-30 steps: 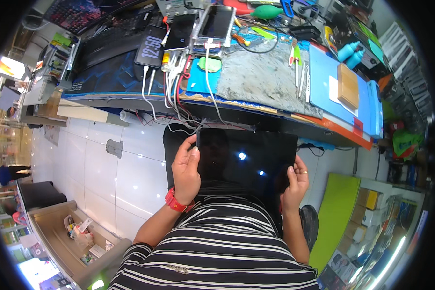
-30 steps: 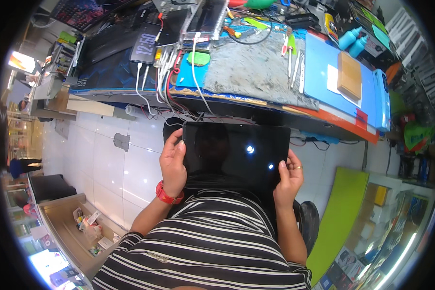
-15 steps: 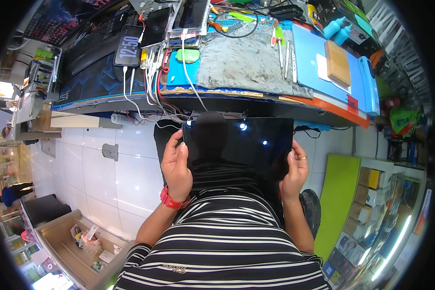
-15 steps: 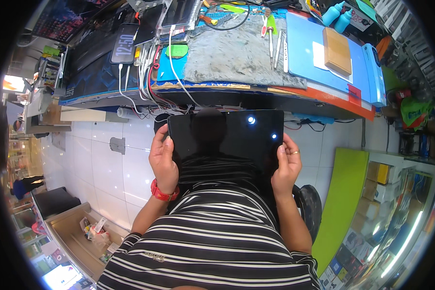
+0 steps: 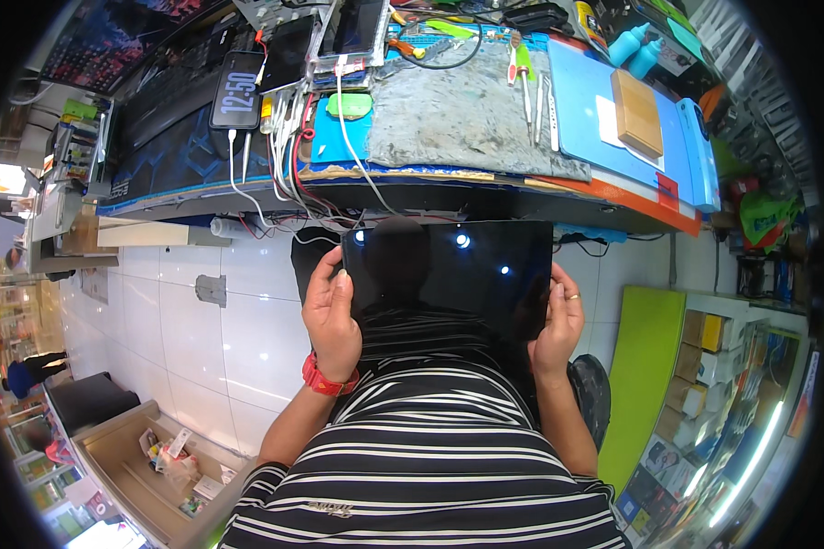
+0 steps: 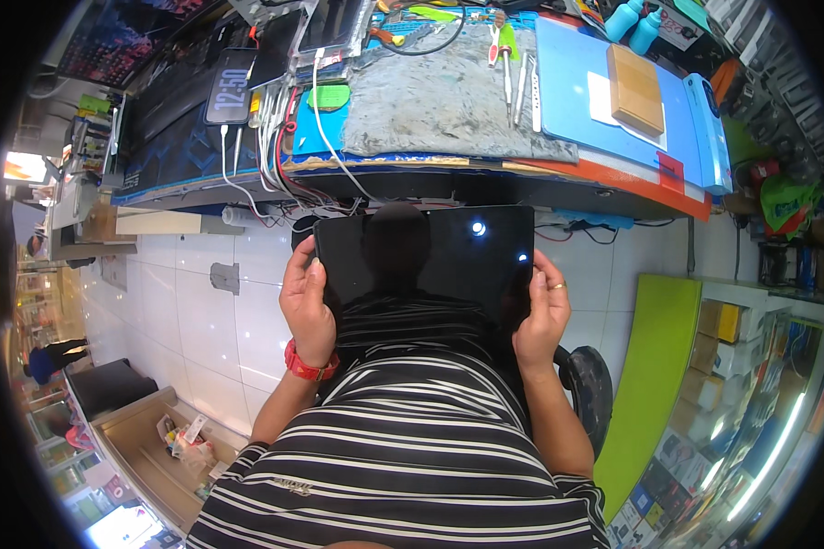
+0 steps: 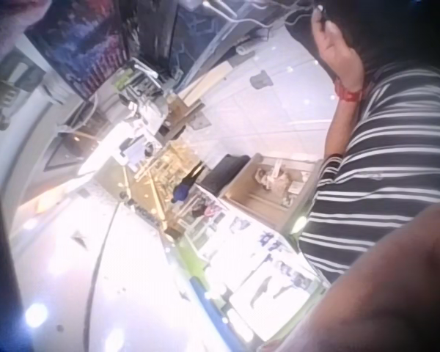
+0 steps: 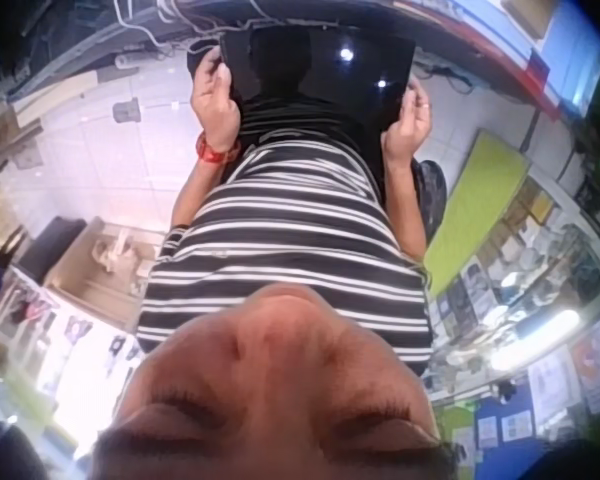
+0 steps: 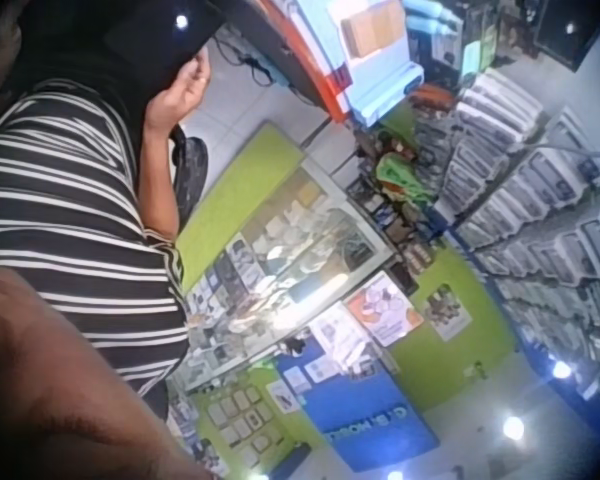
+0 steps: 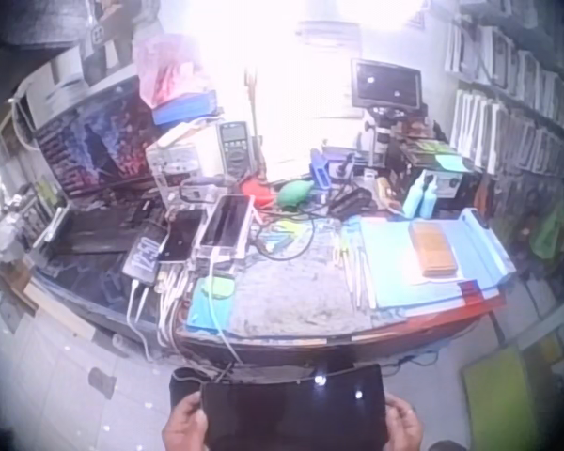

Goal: The person manipulates internal components of a tablet on a workbench, uses a tool to pry or adjust parts, connects cables, and then tests the device by turning it on to show the boot screen.

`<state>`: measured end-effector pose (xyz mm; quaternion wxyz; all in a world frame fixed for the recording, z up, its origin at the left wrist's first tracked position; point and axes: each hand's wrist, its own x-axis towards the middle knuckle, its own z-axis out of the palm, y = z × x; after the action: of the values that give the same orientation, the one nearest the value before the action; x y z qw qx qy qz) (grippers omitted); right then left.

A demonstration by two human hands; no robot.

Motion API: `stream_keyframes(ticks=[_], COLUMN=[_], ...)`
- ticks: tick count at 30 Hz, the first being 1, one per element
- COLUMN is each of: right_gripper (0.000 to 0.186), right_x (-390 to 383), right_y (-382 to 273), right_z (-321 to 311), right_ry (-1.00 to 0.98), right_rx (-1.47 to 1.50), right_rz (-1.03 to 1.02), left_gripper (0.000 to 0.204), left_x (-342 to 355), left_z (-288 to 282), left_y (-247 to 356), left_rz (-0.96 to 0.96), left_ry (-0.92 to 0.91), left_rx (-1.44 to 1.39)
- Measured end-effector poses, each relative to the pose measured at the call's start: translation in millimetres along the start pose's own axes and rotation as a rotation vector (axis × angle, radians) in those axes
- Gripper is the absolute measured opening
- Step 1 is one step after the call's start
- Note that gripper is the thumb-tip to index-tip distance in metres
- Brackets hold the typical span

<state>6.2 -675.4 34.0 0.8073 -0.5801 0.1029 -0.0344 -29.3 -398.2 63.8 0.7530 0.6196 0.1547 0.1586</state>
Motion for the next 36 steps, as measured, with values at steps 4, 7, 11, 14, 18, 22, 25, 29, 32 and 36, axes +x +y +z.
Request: stream_keyframes(ticks=[4, 7, 11, 14, 18, 22, 25, 29, 32, 36], right_gripper=[0.033, 0.033, 0.033, 0.033, 0.033, 0.032, 0.032, 0.033, 0.033, 0.033], right_x=[0.4, 1.0, 0.7, 1.0, 1.5, 1.6, 1.9, 1.3, 2.0, 2.2], right_y=[1.6, 1.3, 0.9, 0.9, 0.4, 0.1, 1.7, 0.2, 1.0, -0.4], right_z=[-1.5, -1.3, -1.9, -1.4, 0.4, 0.6, -0.4, 1.3, 0.9, 2.1], right_ry=[0.0, -0.011, -0.02, -0.022, -0.019, -0.01, -0.021, -0.019, -0.022, -0.029], right_rx=[0.008, 0.014, 0.028, 0.025, 0.04, 0.011, 0.037, 0.041, 0.044, 0.037], right_rz=[0.003, 0.001, 0.01, 0.008, 0.008, 0.004, 0.009, 0.02, 0.018, 0.017], left_gripper=[0.036, 0.036, 0.036, 0.036, 0.037, 0.037, 0.037, 0.036, 0.036, 0.036], left_x=[-0.1, 0.3, 0.2, -0.2, 0.1, 0.4, 0.9, 1.0, 1.1, 1.5], left_z=[0.4, 0.3, 0.8, 0.7, 1.6, 1.1, 0.7, -0.4, 0.3, 1.3], left_y=[0.8, 0.7, 0.5, -0.2, -0.3, 0.6, -0.5, -2.2, -1.9, -0.4], left_rz=[0.001, 0.001, 0.002, 0.002, 0.017, 0.014, 0.018, 0.014, 0.011, 0.013], left_ry=[0.003, 0.009, 0.001, 0.002, 0.006, 0.012, 0.017, 0.012, 0.009, 0.009], left_rx=[-0.004, 0.002, -0.024, -0.026, -0.037, -0.006, -0.006, -0.021, -0.032, -0.036])
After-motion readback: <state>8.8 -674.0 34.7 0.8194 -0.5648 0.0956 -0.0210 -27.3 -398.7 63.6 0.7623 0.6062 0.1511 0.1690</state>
